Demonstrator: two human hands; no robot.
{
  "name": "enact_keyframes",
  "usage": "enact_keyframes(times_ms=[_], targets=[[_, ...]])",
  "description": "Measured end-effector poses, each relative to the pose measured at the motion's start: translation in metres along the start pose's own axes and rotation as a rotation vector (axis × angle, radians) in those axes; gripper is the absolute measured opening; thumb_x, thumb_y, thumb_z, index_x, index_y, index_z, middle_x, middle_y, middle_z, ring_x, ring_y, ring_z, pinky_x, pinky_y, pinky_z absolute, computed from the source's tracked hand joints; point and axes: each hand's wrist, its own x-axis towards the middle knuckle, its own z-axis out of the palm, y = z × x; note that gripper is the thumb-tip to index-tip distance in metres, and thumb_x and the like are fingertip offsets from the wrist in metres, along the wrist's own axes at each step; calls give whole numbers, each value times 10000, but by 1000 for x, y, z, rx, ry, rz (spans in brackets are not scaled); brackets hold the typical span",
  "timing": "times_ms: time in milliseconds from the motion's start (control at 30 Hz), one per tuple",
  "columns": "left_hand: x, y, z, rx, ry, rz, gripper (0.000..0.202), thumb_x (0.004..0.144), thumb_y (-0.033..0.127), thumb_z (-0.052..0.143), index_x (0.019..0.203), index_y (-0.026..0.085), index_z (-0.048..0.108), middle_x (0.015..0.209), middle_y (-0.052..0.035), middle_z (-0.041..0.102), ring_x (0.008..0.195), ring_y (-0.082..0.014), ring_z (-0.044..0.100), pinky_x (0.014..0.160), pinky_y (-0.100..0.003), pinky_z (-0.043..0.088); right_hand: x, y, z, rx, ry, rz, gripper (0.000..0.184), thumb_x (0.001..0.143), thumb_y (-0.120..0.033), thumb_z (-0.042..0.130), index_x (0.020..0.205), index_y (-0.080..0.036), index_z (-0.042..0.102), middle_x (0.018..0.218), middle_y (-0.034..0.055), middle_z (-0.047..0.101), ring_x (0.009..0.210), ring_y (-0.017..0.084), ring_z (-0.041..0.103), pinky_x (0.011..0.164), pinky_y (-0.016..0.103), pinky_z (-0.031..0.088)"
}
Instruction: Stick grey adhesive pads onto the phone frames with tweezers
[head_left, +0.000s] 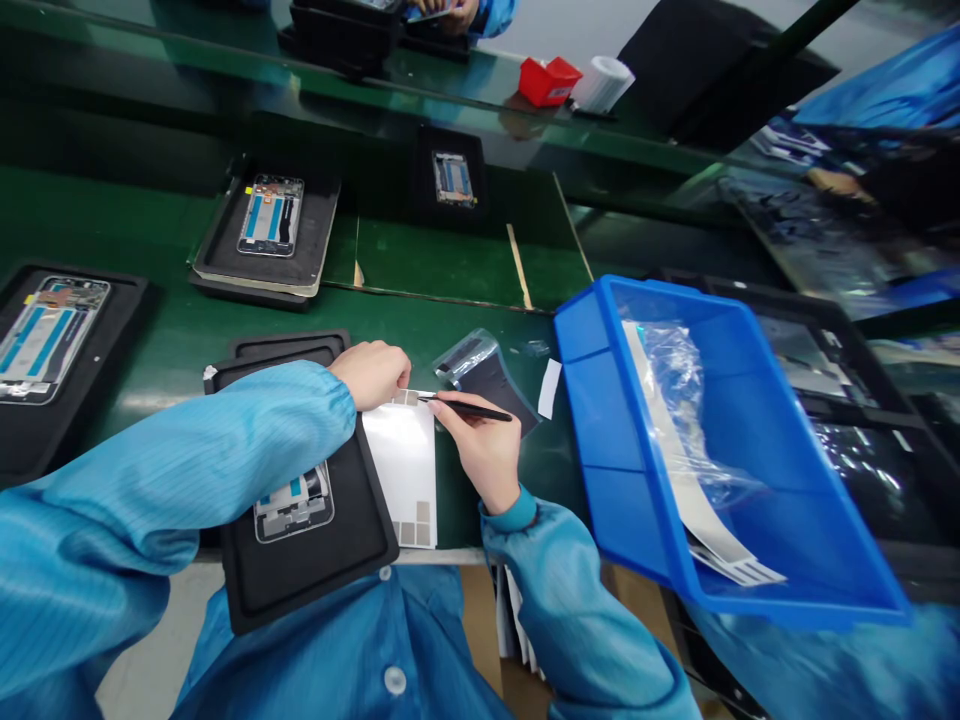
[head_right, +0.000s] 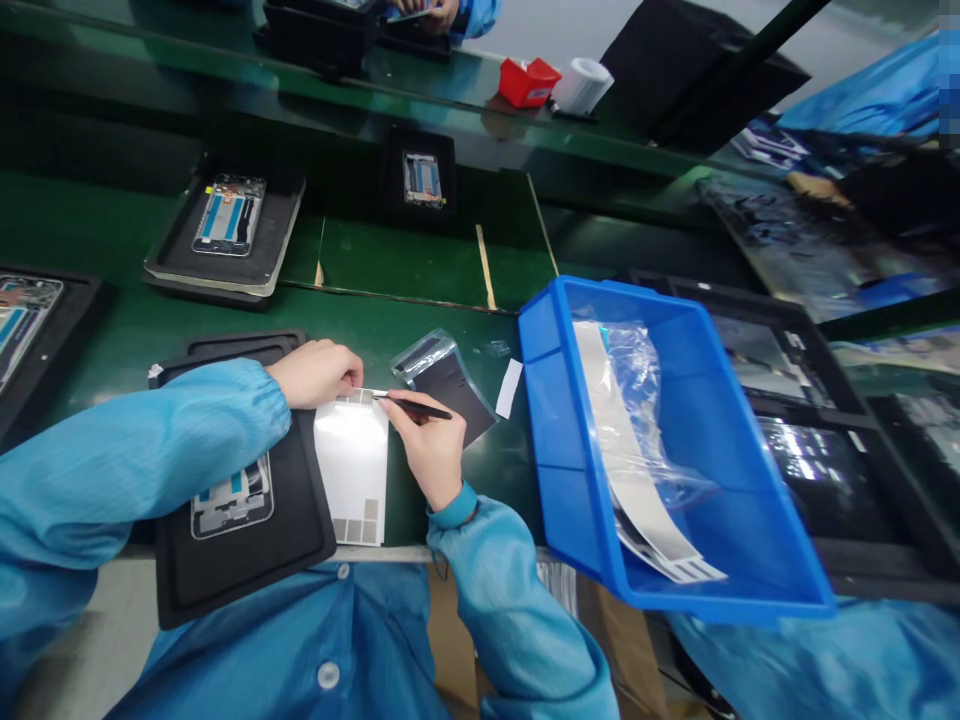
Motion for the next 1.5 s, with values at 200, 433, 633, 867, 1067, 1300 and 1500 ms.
enact_keyframes(times_ms=[200, 433, 633, 867, 1067, 1300, 1500], targets=[[0, 0, 0, -1, -2, -5, 204, 791, 136, 590, 862, 236, 753, 867, -43, 751, 880, -220, 695, 719, -269, 477, 0, 0, 0, 7, 16, 2, 227, 725, -352, 847, 879, -190, 807, 871, 74, 810, 770, 238, 750, 715, 370, 623], [0, 1, -1, 2, -1, 0, 225, 787, 128, 567, 868, 231, 750, 882, -43, 753, 885, -225, 691, 718, -279, 475, 1, 0, 1, -15, 12, 1, 224, 722, -352, 849, 865, -184, 807, 849, 69, 806, 764, 233, 747, 716, 358, 619], [-1, -1, -1, 6, 9, -16, 208, 790, 139, 591, 887, 234, 748, 915, -35, 759, 903, -217, 696, 722, -268, 484, 3, 4, 2, 30, 43, 10, 218, 732, -360, 836, 854, -183, 798, 816, 69, 795, 689, 209, 719, 645, 341, 596], [-3, 5, -5, 11, 71, 2, 203, 822, 125, 601, 947, 204, 741, 988, -57, 756, 958, -230, 696, 783, -291, 498, 5, -11, -4, 208, 89, 1, 214, 725, -346, 848, 843, -187, 766, 696, 14, 735, 633, 160, 669, 654, 319, 563], [-99, -25, -46, 63, 423, -1, 272, 917, 180, 577, 1173, 207, 666, 1164, -57, 697, 1113, -250, 626, 979, -384, 463, -14, -62, 22, 220, -160, 21, 134, 769, -316, 828, 779, -196, 770, 624, -6, 690, 591, 129, 626, 601, 263, 520], [-197, -63, 19, -31, 707, -139, 167, 959, 245, 567, 1074, 183, 670, 1043, -55, 687, 988, -217, 612, 887, -369, 504, -32, -95, 93, 125, -417, 129, 148, 739, -310, 817, 755, -175, 759, 695, 27, 755, 582, 160, 686, 576, 275, 577], [-196, -55, 69, -40, 844, -147, 246, 928, 190, 596, 1171, 174, 631, 1237, -111, 611, 1207, -277, 524, 1037, -449, 458, -35, -92, 116, 22, -394, 99, 136, 760, -307, 811, 776, -184, 755, 729, 28, 784, 639, 185, 742, 563, 259, 595]])
